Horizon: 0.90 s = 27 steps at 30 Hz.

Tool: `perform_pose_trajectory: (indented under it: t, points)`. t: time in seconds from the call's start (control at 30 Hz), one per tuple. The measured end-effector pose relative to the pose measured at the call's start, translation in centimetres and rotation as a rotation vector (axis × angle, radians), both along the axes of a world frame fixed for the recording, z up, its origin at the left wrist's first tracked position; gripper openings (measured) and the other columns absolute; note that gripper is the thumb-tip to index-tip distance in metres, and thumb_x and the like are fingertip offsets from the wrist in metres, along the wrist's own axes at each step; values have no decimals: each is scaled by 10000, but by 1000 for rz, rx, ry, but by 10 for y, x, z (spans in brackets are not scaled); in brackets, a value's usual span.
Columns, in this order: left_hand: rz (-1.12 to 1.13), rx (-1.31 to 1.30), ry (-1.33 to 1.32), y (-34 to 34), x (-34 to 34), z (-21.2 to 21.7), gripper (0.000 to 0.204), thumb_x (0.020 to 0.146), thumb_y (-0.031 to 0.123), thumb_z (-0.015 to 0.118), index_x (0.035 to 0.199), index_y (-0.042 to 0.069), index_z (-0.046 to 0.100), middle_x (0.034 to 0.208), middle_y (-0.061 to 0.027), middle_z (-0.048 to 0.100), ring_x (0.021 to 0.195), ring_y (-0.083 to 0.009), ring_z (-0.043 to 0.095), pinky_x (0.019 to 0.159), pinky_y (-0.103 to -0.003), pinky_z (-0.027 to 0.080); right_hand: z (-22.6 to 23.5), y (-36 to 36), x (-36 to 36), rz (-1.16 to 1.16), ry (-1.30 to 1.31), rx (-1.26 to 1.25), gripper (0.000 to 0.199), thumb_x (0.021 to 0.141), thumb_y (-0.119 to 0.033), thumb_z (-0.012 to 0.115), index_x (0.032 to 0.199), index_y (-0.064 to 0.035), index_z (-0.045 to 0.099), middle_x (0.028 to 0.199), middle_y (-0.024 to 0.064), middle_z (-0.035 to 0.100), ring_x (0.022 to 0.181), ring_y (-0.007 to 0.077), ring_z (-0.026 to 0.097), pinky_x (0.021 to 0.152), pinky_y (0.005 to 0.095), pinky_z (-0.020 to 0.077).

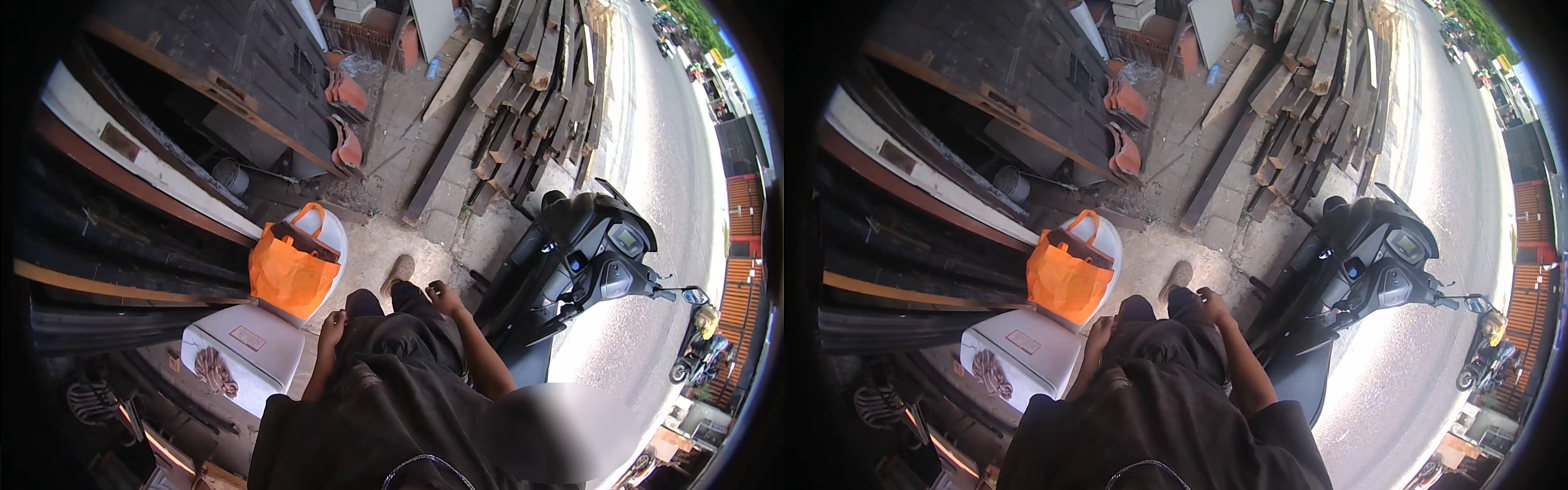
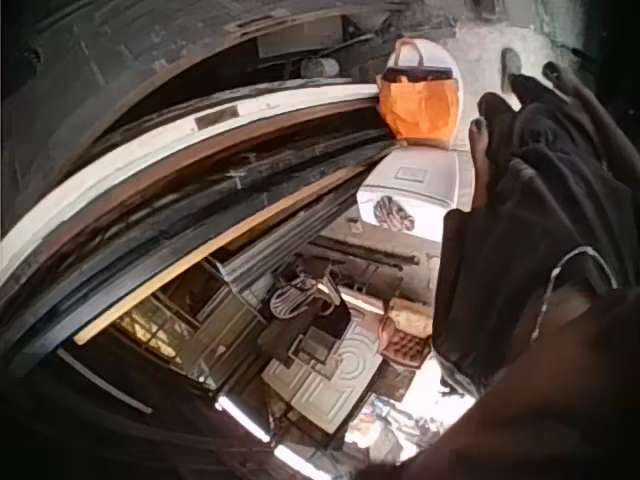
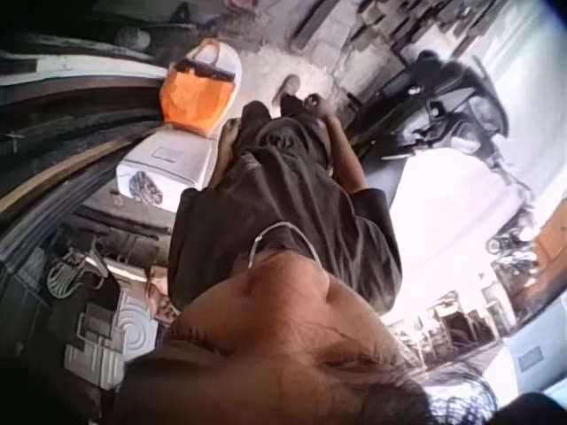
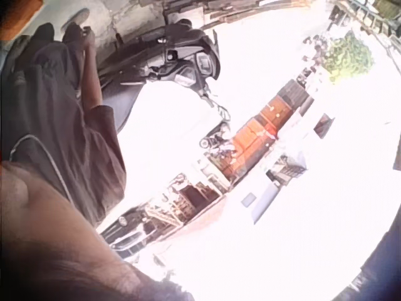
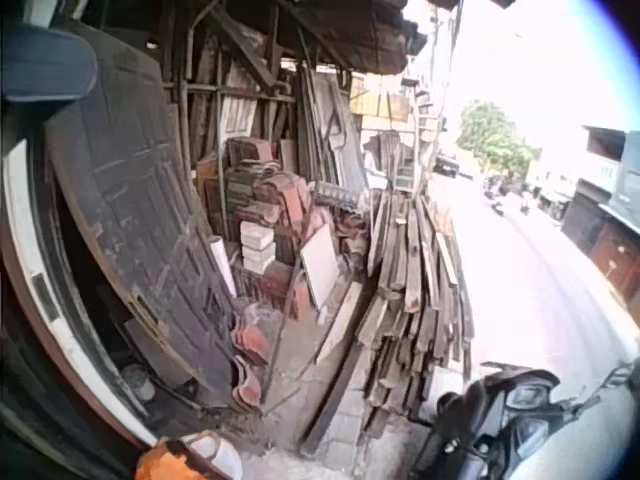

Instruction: The person bends a long metal rod by hand, using their legs and body weight to apply force. They repeatedly reposition the rod and adjust their stance to achieve the desired curvature.

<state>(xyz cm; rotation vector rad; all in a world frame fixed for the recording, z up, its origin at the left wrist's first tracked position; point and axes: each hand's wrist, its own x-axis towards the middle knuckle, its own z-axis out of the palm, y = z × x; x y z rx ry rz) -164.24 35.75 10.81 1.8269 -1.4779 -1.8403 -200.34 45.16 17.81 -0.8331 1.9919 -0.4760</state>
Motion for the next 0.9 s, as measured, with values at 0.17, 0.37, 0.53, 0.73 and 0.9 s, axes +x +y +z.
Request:
perform_pose_trajectory:
  t: [0.17, 0.37, 0.53, 0.73, 0.9]
  points:
    - [-232, -80, -41, -81, -57, 26, 381, 955, 352, 539, 999, -20, 605, 866, -106, 665, 780, -184, 665, 741, -317, 506, -48, 7, -117, -676, 85, -74, 322, 932, -274, 570, 1028, 28, 626, 856, 152, 680, 745, 193, 676, 667, 327, 542]
    - [-109, 11, -5, -177, -114, 52, 383, 969, 325, 534, 1069, -43, 562, 928, -139, 663, 782, -193, 670, 671, -308, 520, -62, 14, -140, -532, 240, 140, 442, 870, -417, 564, 986, 1, 647, 837, 158, 699, 775, 289, 689, 753, 372, 522]
    - [-296, 35, -21, -255, -155, 24, 409, 976, 353, 499, 1067, -41, 563, 956, -136, 672, 776, -192, 668, 613, -288, 487, -31, 2, -132, -695, 99, 217, 440, 866, -407, 563, 1022, -5, 650, 914, 185, 696, 886, 313, 677, 811, 394, 512]
    - [-533, -180, 56, -341, -260, 39, 392, 977, 371, 503, 1066, -6, 565, 958, -117, 678, 788, -178, 667, 648, -298, 497, 3, -21, -134, -779, 65, 304, 455, 860, -408, 575, 1069, -10, 648, 1041, 222, 668, 1020, 355, 633, 900, 403, 484]
    - [-263, -107, 126, -381, -309, 37, 421, 974, 411, 497, 1069, 9, 583, 977, -89, 673, 793, -157, 645, 649, -288, 489, 5, -44, -164, -711, 36, 334, 494, 857, -445, 570, 1082, -12, 644, 1068, 230, 657, 1047, 368, 617, 916, 412, 475]
